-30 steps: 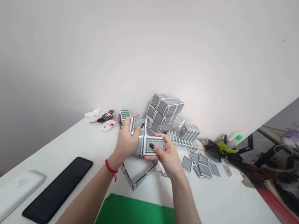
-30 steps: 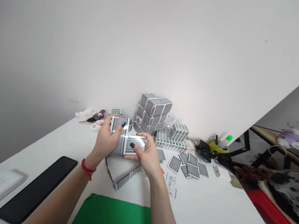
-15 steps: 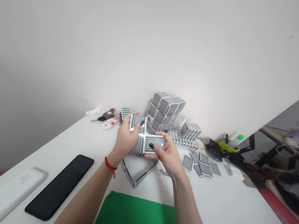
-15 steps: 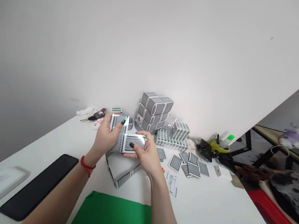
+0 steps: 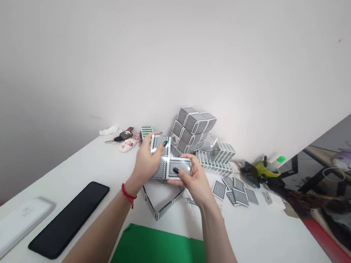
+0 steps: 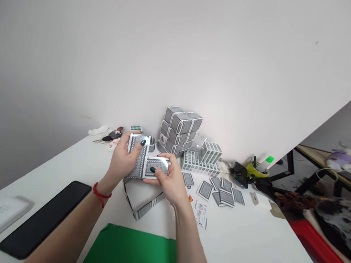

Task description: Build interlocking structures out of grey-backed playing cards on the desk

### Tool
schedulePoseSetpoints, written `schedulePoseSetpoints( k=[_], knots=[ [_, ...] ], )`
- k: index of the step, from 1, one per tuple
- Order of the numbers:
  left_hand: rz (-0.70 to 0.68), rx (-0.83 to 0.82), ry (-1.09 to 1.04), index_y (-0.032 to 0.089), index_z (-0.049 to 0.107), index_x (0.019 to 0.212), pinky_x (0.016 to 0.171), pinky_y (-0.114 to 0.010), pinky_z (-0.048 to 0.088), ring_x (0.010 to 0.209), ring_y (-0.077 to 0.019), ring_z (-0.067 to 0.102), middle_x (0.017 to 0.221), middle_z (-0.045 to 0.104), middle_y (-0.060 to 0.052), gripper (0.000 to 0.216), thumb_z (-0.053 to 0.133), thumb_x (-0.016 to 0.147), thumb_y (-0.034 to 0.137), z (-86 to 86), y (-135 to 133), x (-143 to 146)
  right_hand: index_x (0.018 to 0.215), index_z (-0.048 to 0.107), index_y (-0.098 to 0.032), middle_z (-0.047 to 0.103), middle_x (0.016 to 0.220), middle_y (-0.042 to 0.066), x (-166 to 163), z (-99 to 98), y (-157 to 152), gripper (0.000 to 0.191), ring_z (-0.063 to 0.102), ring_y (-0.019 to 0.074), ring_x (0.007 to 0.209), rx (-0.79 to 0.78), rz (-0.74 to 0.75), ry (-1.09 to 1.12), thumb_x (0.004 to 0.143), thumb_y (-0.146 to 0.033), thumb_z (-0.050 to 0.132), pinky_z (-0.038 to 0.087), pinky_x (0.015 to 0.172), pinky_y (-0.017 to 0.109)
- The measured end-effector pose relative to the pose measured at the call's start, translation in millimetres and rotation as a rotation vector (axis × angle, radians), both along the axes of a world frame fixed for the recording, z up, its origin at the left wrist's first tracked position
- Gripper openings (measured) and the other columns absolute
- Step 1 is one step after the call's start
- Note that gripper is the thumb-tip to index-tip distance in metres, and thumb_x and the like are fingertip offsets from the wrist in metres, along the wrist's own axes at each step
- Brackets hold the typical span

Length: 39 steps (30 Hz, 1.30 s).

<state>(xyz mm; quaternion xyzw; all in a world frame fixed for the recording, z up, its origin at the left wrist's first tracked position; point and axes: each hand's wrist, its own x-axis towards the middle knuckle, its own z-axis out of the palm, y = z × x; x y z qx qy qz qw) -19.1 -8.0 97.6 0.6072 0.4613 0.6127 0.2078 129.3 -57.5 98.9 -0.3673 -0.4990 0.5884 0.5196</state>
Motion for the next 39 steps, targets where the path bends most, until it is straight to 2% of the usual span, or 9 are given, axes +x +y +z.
schedulePoseSetpoints(
  k=[12, 16, 21, 25, 28, 31, 39],
  knots=[
    [-0.002, -0.014, 0.023, 0.02, 0.048, 0.11, 0.081, -0.034, 0.045, 0.089, -0.0189, 0.057, 0.099, 0.058, -0.006, 0.029, 0.048, 0.084, 0.03, 2.9, -6, 4, 0.098, 0.042, -0.028, 0.042, 0.094, 0.0, -2, -0.8, -2, 0.036, 0.056, 0.015, 0.077, 0.018, -0.025, -0.042, 0.071, -0.033, 0.065, 0.059, 0.062, 0.034],
    [0.001, -0.016, 0.062, 0.02, 0.048, 0.112, 0.083, -0.035, 0.044, 0.092, -0.0199, 0.057, 0.102, 0.059, -0.007, 0.03, 0.048, 0.084, 0.032, 2.8, -6, 4, 0.103, 0.042, -0.029, 0.044, 0.1, 0.0, 3, 1.3, -4, 0.037, 0.059, 0.0147, 0.079, -0.007, 0.026, -0.083, 0.073, -0.032, 0.064, 0.059, 0.067, 0.035],
    [-0.061, -0.032, 0.034, 0.022, 0.046, 0.117, 0.087, -0.035, 0.043, 0.096, -0.0195, 0.057, 0.107, 0.059, -0.007, 0.036, 0.048, 0.085, 0.036, 1.9, -2, -1, 0.113, 0.04, -0.027, 0.055, 0.106, 0.002, 16, 3.4, -3, 0.048, 0.065, 0.016, 0.081, -0.09, 0.14, -0.018, 0.073, -0.031, 0.066, 0.058, 0.072, 0.037],
    [-0.046, -0.019, 0.0, 0.022, 0.046, 0.117, 0.09, -0.035, 0.041, 0.101, -0.0198, 0.056, 0.11, 0.059, -0.007, 0.036, 0.048, 0.085, 0.038, 2.0, 1, -4, 0.099, 0.05, -0.018, 0.064, 0.092, 0.006, 18, 3.1, 0, 0.037, 0.068, 0.0189, 0.074, -0.079, 0.157, -0.085, 0.072, -0.036, 0.067, 0.059, 0.062, 0.031],
    [-0.04, -0.02, 0.011, 0.021, 0.046, 0.116, 0.09, -0.036, 0.041, 0.101, -0.0201, 0.055, 0.111, 0.058, -0.008, 0.035, 0.048, 0.085, 0.038, 2.4, 0, -5, 0.091, 0.052, -0.016, 0.067, 0.084, 0.006, 12, 1.0, 1, 0.035, 0.069, 0.0186, 0.068, -0.074, 0.101, -0.094, 0.07, -0.038, 0.069, 0.059, 0.062, 0.03],
    [-0.027, -0.021, 0.024, 0.021, 0.046, 0.116, 0.09, -0.036, 0.041, 0.101, -0.0206, 0.055, 0.11, 0.058, -0.008, 0.035, 0.047, 0.085, 0.037, 3.4, -1, -5, 0.09, 0.052, -0.016, 0.068, 0.08, 0.006, 8, -1.8, 2, 0.036, 0.069, 0.0188, 0.066, -0.071, 0.065, -0.073, 0.069, -0.039, 0.07, 0.059, 0.063, 0.03],
    [-0.025, -0.008, 0.023, 0.021, 0.046, 0.116, 0.089, -0.035, 0.042, 0.101, -0.0207, 0.055, 0.11, 0.057, -0.008, 0.035, 0.048, 0.085, 0.035, 3.6, -1, -6, 0.091, 0.052, -0.015, 0.069, 0.081, 0.007, 17, -1.8, 4, 0.034, 0.07, 0.0201, 0.07, -0.062, 0.09, -0.09, 0.071, -0.037, 0.068, 0.059, 0.064, 0.03]
  ],
)
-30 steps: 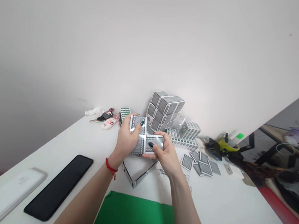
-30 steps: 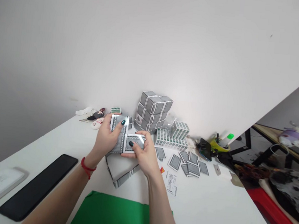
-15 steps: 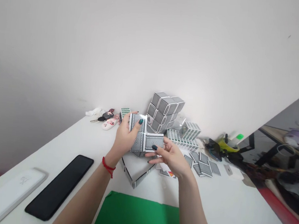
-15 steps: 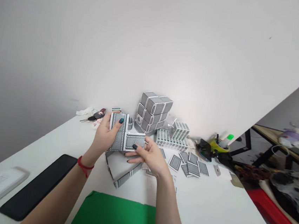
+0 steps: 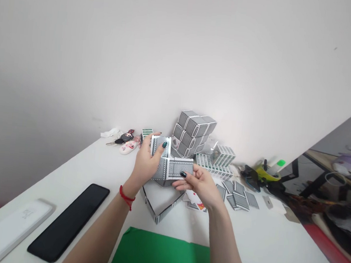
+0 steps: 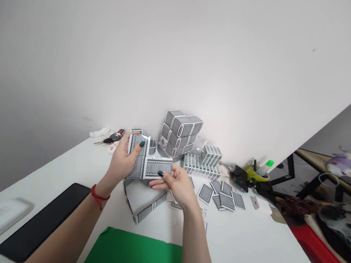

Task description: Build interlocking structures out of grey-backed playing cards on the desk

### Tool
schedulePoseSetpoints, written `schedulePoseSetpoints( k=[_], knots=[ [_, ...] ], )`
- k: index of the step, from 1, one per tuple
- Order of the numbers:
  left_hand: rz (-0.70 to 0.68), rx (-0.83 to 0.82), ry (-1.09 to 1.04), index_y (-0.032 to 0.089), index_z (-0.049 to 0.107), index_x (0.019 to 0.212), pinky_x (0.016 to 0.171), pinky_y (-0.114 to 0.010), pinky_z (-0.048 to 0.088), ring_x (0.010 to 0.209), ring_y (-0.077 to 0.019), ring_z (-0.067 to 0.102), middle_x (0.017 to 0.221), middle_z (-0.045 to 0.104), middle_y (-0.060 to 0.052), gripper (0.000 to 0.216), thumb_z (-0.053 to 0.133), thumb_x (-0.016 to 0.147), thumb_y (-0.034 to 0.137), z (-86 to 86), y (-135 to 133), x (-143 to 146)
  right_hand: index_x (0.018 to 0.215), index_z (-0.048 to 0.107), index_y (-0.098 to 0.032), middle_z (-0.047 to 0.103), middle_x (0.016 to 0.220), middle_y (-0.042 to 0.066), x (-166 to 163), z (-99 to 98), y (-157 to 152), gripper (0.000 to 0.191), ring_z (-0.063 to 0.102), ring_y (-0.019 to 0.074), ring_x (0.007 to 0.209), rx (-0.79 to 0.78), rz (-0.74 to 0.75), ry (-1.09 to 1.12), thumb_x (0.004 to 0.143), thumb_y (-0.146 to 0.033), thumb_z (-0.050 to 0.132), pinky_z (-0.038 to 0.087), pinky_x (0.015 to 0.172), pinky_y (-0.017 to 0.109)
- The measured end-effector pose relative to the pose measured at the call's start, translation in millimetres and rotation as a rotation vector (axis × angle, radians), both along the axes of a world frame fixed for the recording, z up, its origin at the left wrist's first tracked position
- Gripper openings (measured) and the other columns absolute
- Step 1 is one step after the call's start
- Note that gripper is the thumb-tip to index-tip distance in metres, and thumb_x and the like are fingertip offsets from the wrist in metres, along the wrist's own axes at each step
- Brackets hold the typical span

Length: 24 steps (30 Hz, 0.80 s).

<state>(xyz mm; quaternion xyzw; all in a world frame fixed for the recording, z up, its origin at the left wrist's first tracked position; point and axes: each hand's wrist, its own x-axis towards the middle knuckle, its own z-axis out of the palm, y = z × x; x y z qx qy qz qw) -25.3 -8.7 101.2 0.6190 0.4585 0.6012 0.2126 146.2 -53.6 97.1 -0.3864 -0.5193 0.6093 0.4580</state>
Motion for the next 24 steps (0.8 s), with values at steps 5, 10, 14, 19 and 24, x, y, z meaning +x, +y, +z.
schedulePoseSetpoints(
  k=[5, 10, 14, 19, 24],
  knots=[
    [0.005, 0.001, 0.001, 0.021, 0.046, 0.115, 0.088, -0.034, 0.042, 0.098, -0.0193, 0.056, 0.108, 0.058, -0.007, 0.033, 0.048, 0.085, 0.034, 0.2, -3, 5, 0.09, 0.05, -0.016, 0.068, 0.081, 0.006, -9, -0.3, -1, 0.036, 0.07, 0.02, 0.065, -0.003, -0.024, -0.005, 0.069, -0.038, 0.069, 0.059, 0.062, 0.031],
    [0.008, 0.009, -0.023, 0.02, 0.045, 0.115, 0.089, -0.034, 0.042, 0.098, -0.0193, 0.056, 0.106, 0.058, -0.007, 0.032, 0.047, 0.086, 0.033, -0.7, -4, 7, 0.101, 0.047, -0.017, 0.068, 0.08, 0.006, -17, -3.1, -1, 0.041, 0.07, 0.0214, 0.064, 0.022, -0.069, -0.001, 0.073, -0.039, 0.065, 0.059, 0.058, 0.033],
    [-0.019, -0.001, -0.098, 0.02, 0.046, 0.115, 0.089, -0.035, 0.042, 0.099, -0.0197, 0.056, 0.107, 0.058, -0.007, 0.033, 0.048, 0.085, 0.036, -3.7, 0, 7, 0.104, 0.045, -0.017, 0.067, 0.079, 0.005, -23, -5.6, -1, 0.043, 0.069, 0.021, 0.06, 0.045, -0.108, 0.012, 0.073, -0.04, 0.065, 0.059, 0.053, 0.032],
    [-0.207, -0.097, -0.334, 0.022, 0.044, 0.12, 0.089, -0.035, 0.044, 0.101, -0.0204, 0.058, 0.113, 0.058, -0.007, 0.044, 0.056, 0.081, 0.039, -2.2, 4, 5, 0.095, 0.047, -0.016, 0.066, 0.072, 0.003, -24, -4.0, 0, 0.038, 0.068, 0.0198, 0.057, 0.101, -0.178, 0.053, 0.071, -0.039, 0.067, 0.057, 0.05, 0.028],
    [-0.657, -0.312, -0.386, 0.017, 0.05, 0.114, 0.09, -0.039, 0.044, 0.099, -0.0236, 0.06, 0.108, 0.064, -0.01, 0.045, 0.063, 0.075, 0.035, 0.9, 0, 4, 0.094, 0.046, -0.017, 0.066, 0.085, 0.005, -17, -4.2, 3, 0.037, 0.069, 0.0187, 0.061, 0.133, -0.277, 0.082, 0.072, -0.04, 0.066, 0.058, 0.054, 0.029]
  ],
)
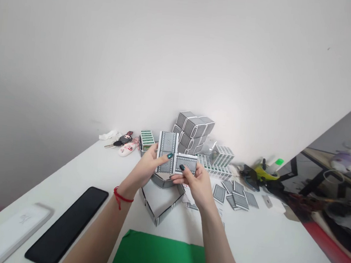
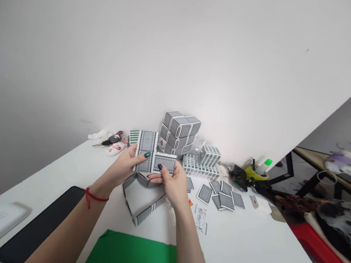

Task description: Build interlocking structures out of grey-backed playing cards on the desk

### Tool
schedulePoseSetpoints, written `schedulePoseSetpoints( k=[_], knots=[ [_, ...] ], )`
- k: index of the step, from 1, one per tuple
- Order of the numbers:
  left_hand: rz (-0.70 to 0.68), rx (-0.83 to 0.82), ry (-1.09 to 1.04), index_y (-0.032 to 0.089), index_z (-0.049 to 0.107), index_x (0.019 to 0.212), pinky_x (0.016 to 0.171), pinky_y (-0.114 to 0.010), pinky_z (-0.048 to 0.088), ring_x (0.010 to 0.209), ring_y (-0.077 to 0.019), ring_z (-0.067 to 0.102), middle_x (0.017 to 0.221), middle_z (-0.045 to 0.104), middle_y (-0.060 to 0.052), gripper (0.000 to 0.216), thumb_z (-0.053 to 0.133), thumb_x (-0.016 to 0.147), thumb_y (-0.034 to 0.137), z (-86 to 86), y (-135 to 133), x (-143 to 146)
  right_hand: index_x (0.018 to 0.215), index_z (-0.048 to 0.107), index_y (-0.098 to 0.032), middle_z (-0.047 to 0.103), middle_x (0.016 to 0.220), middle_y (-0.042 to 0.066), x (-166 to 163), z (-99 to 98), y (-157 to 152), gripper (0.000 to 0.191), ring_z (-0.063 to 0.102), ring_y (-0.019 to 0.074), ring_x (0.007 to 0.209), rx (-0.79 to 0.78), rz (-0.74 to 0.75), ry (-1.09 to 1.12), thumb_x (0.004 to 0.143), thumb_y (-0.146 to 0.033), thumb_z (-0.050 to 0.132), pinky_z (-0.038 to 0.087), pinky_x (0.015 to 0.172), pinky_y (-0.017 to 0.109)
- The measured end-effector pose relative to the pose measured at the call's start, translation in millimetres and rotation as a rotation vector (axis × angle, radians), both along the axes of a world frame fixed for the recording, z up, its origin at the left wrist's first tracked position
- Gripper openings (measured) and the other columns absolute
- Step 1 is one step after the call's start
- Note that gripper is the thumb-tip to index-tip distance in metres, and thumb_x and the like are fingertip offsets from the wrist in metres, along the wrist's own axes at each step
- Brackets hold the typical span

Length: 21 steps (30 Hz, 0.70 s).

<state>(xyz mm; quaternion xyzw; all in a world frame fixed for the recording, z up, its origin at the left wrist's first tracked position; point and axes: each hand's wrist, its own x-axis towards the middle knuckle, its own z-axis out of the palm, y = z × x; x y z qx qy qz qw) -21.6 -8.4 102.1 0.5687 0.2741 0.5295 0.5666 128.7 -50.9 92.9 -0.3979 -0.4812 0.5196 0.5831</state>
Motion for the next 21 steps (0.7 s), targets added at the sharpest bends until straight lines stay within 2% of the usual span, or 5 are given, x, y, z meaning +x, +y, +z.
schedulePoseSetpoints(
  k=[6, 10, 13, 16, 21],
  knots=[
    [0.083, 0.039, 0.075, 0.015, 0.051, 0.112, 0.092, -0.04, 0.042, 0.107, -0.0253, 0.055, 0.113, 0.061, -0.011, 0.044, 0.064, 0.074, 0.032, -6.2, -1, 6, 0.095, 0.043, -0.02, 0.064, 0.081, 0.002, 1, -3.9, 2, 0.039, 0.068, 0.0177, 0.06, -0.041, 0.052, -0.058, 0.072, -0.043, 0.065, 0.057, 0.055, 0.03],
    [0.149, 0.008, 0.108, 0.015, 0.049, 0.112, 0.088, -0.039, 0.045, 0.1, -0.0242, 0.059, 0.111, 0.062, -0.011, 0.05, 0.069, 0.068, 0.027, -7.5, 0, 6, 0.102, 0.042, -0.02, 0.065, 0.071, 0.001, 4, -1.6, 0, 0.042, 0.067, 0.0164, 0.059, -0.089, 0.159, -0.094, 0.075, -0.048, 0.06, 0.056, 0.058, 0.031],
    [0.186, -0.014, 0.155, 0.015, 0.052, 0.108, 0.084, -0.039, 0.047, 0.095, -0.0242, 0.061, 0.107, 0.063, -0.011, 0.05, 0.072, 0.064, 0.025, -6.9, 1, 3, 0.103, 0.046, -0.02, 0.066, 0.077, 0.002, 11, -0.9, 0, 0.041, 0.066, 0.0153, 0.064, -0.116, 0.209, -0.164, 0.077, -0.05, 0.057, 0.055, 0.056, 0.028],
    [0.152, -0.023, 0.147, 0.015, 0.055, 0.106, 0.084, -0.039, 0.047, 0.095, -0.0246, 0.061, 0.106, 0.064, -0.01, 0.048, 0.072, 0.063, 0.024, -6.2, 3, 0, 0.096, 0.054, -0.019, 0.064, 0.076, 0.001, 20, -4.0, 4, 0.035, 0.062, 0.0127, 0.065, -0.055, 0.131, -0.199, 0.075, -0.047, 0.06, 0.053, 0.053, 0.024],
    [0.129, -0.141, 0.0, 0.017, 0.05, 0.11, 0.086, -0.04, 0.048, 0.1, -0.0236, 0.059, 0.111, 0.061, -0.01, 0.053, 0.072, 0.062, 0.02, -4.5, 2, 2, 0.081, 0.058, -0.017, 0.057, 0.059, -0.005, 31, -9.7, 12, 0.031, 0.05, 0.0066, 0.045, 0.0, -0.048, -0.128, 0.064, -0.039, 0.071, 0.045, 0.044, 0.019]
  ],
)
